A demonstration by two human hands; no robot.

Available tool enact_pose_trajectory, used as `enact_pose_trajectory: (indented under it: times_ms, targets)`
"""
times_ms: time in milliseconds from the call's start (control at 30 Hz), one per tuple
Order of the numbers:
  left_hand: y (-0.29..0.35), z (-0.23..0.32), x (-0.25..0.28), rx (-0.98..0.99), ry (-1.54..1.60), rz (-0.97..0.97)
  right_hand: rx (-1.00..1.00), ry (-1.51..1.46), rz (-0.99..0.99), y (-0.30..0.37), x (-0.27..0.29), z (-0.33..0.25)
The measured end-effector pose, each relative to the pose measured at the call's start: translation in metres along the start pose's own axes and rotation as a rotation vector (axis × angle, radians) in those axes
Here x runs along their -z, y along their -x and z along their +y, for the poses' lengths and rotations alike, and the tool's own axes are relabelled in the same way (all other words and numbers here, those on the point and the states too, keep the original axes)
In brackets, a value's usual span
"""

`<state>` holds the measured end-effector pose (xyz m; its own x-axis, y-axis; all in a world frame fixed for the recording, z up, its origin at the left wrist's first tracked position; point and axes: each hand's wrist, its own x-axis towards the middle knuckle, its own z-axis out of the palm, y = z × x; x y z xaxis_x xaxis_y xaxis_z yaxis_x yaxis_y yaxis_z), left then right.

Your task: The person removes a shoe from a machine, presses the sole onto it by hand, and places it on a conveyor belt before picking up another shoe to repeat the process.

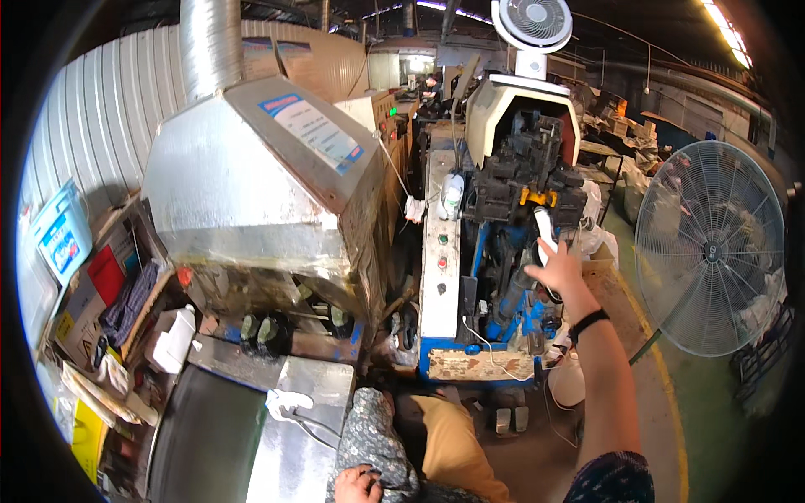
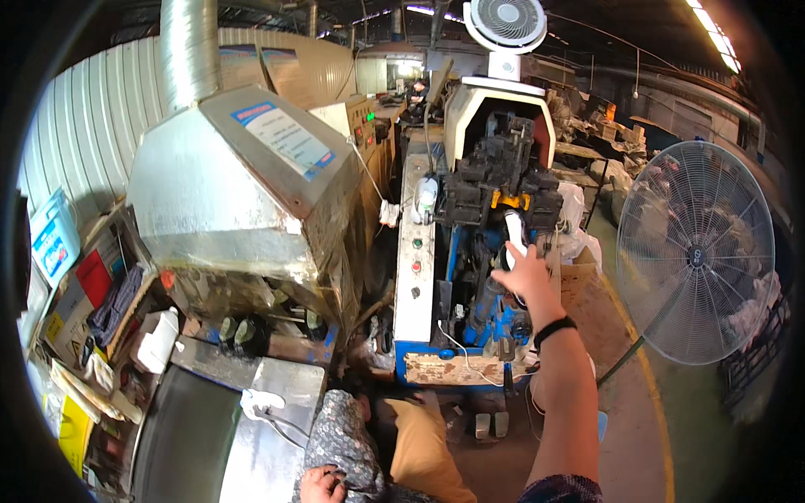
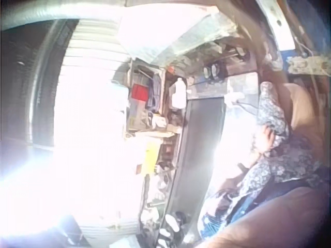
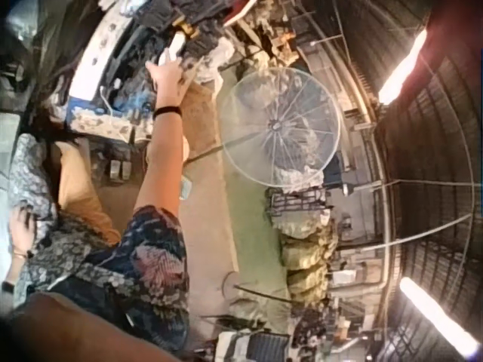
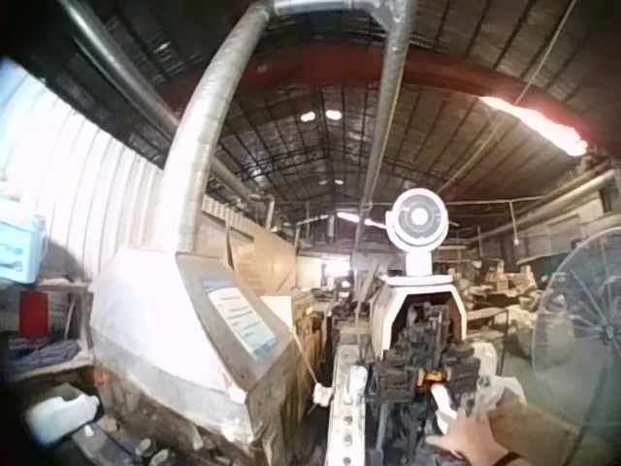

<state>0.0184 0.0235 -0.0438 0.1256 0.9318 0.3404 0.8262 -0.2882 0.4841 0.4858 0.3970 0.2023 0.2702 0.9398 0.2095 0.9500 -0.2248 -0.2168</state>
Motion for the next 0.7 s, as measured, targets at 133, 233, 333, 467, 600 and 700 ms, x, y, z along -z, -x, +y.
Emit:
enact_pose_trajectory:
  times_ms: [133,233,333,467,600,700]
  targets:
    - [0.003,-0.001,-0.002,-0.004,-0.020,-0.003,0.036,-0.023,0.128,0.021,-0.010,0.006]
    - [0.002,-0.001,-0.002,0.017,0.015,-0.014,0.023,-0.030,0.133,0.023,-0.007,0.007]
    - [-0.007,0.003,0.001,-0.026,0.000,0.026,0.032,-0.044,0.175,0.019,-0.004,0.001]
    - [-0.008,0.007,0.000,-0.149,-0.047,0.070,0.005,-0.091,0.142,0.002,-0.011,0.004]
    - [-0.009,0.012,0.003,-0.030,0.001,0.019,-0.009,-0.101,0.142,-0.019,-0.007,0.000]
    - [-0.012,0.015,0.004,-0.002,-0.021,0.004,-0.035,-0.103,0.111,-0.039,-0.004,-0.004]
